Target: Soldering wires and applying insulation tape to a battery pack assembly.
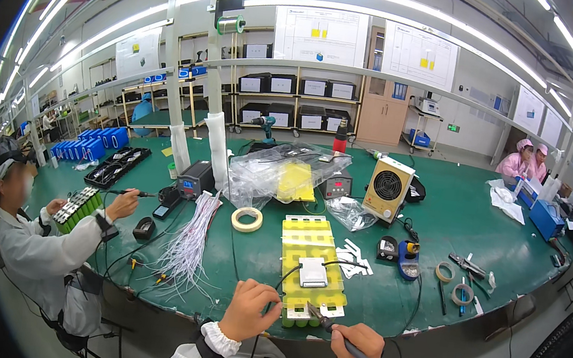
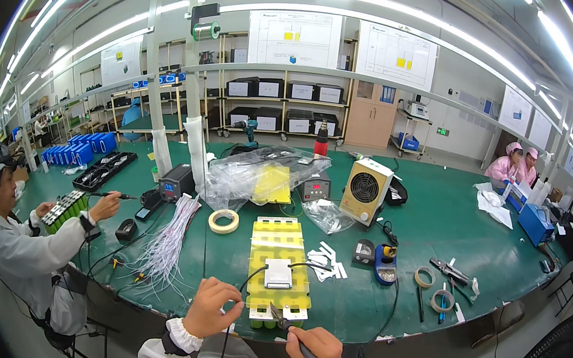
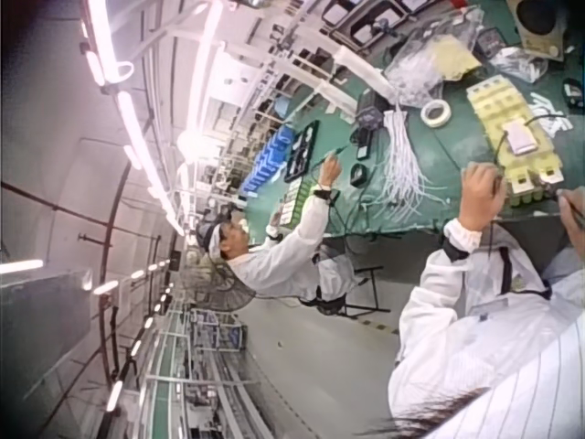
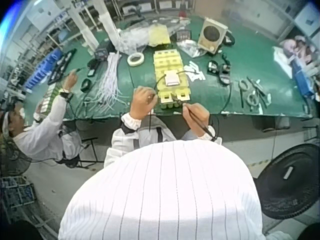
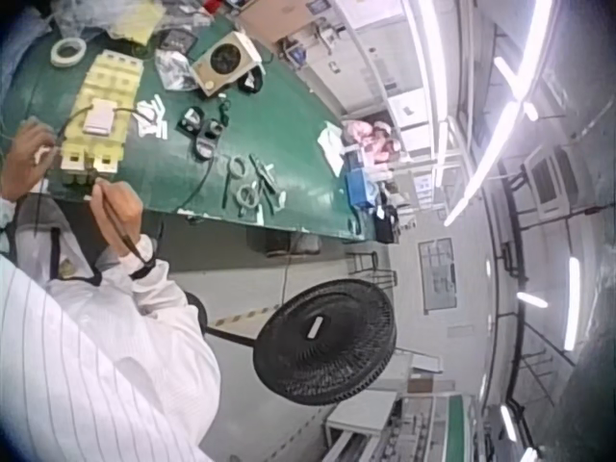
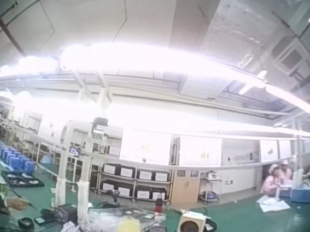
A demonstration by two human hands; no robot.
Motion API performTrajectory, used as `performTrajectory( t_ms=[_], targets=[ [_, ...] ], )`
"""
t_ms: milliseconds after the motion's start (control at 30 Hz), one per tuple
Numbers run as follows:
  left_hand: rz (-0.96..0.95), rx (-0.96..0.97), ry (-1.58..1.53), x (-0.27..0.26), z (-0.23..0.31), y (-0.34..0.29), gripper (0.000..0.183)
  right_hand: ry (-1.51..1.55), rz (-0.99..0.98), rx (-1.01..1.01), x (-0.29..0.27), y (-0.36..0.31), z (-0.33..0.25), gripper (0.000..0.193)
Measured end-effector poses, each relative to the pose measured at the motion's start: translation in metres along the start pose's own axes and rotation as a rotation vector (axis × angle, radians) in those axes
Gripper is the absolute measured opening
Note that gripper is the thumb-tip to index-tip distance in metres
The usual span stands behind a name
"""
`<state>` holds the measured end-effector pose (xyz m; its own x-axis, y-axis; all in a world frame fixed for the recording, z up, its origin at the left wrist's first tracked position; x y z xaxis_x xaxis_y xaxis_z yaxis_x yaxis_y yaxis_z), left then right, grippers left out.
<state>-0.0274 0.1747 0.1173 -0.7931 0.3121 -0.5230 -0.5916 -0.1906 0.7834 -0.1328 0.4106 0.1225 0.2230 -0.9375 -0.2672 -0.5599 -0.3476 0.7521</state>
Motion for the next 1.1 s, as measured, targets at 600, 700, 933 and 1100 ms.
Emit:
performTrajectory(
  t_ms=[600, 700, 933, 1100],
  targets=[
    [-0.043, -0.002, 0.01, 0.005, -0.002, 0.0, 0.014, -0.036, 0.003, -0.028, 0.002, -0.002, -0.003, 0.009],
    [-0.033, 0.009, 0.0, 0.007, -0.002, 0.001, 0.014, -0.045, 0.01, -0.034, 0.003, -0.002, -0.002, 0.009],
    [-0.045, 0.021, -0.015, 0.012, -0.003, -0.001, 0.012, -0.025, 0.007, -0.071, 0.004, 0.0, -0.007, 0.007],
    [-0.067, 0.03, -0.033, 0.018, -0.004, -0.001, 0.011, -0.027, 0.012, -0.341, 0.004, -0.005, -0.002, 0.005]
  ],
)
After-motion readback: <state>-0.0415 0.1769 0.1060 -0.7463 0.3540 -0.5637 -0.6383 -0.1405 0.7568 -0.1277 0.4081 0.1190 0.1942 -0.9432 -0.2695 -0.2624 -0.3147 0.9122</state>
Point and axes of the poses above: each hand's wrist, its own y-axis towards the middle knuckle, its own x-axis out of the palm, z = x × y, the point moved 2 cm from there along y, towards the middle knuckle, and after that the axes turned 6 degrees about z, right-handed, at the moved point
